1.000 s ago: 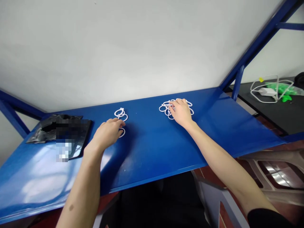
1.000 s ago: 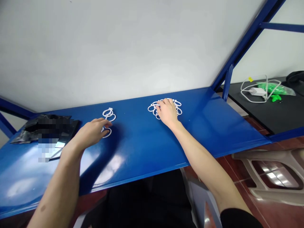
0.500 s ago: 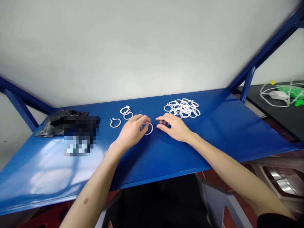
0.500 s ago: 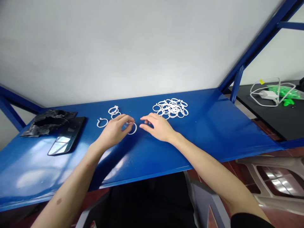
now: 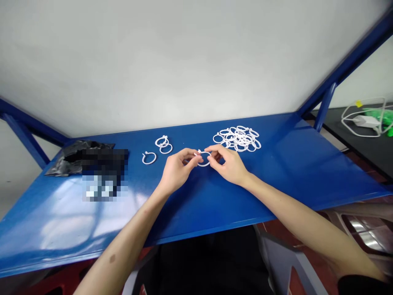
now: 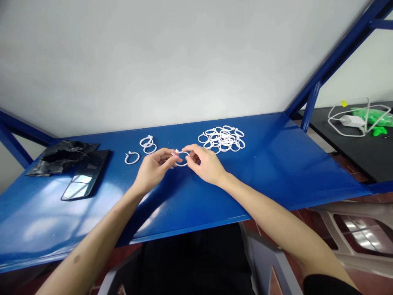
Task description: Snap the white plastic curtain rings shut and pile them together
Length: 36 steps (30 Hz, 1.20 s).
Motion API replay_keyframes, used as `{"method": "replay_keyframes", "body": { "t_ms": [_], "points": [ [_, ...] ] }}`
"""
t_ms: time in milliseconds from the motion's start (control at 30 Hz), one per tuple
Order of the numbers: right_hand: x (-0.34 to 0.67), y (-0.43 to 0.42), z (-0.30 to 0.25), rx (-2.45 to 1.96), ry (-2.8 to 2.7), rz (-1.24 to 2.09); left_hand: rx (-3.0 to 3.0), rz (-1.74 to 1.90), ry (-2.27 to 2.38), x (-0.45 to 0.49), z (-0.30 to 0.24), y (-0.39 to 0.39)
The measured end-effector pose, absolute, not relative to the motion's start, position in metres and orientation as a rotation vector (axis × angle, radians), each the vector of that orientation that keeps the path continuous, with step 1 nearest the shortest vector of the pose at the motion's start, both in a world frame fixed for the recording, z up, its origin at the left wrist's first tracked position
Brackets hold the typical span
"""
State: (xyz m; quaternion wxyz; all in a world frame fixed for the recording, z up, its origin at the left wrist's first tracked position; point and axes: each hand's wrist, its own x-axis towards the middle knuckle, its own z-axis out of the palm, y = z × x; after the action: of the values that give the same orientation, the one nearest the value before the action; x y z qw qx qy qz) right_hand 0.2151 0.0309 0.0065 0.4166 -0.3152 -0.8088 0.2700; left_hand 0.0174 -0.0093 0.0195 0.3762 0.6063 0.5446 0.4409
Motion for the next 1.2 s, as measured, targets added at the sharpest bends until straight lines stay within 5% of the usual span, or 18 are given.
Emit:
{"method": "replay_keyframes", "body": {
  "t_ms": [1200],
  "points": [
    [0.218, 0.036, 0.006, -0.739, -2.257, 0.567, 1.785, 0.981, 1.477, 0.010, 0.003, 0.000]
  ]
}}
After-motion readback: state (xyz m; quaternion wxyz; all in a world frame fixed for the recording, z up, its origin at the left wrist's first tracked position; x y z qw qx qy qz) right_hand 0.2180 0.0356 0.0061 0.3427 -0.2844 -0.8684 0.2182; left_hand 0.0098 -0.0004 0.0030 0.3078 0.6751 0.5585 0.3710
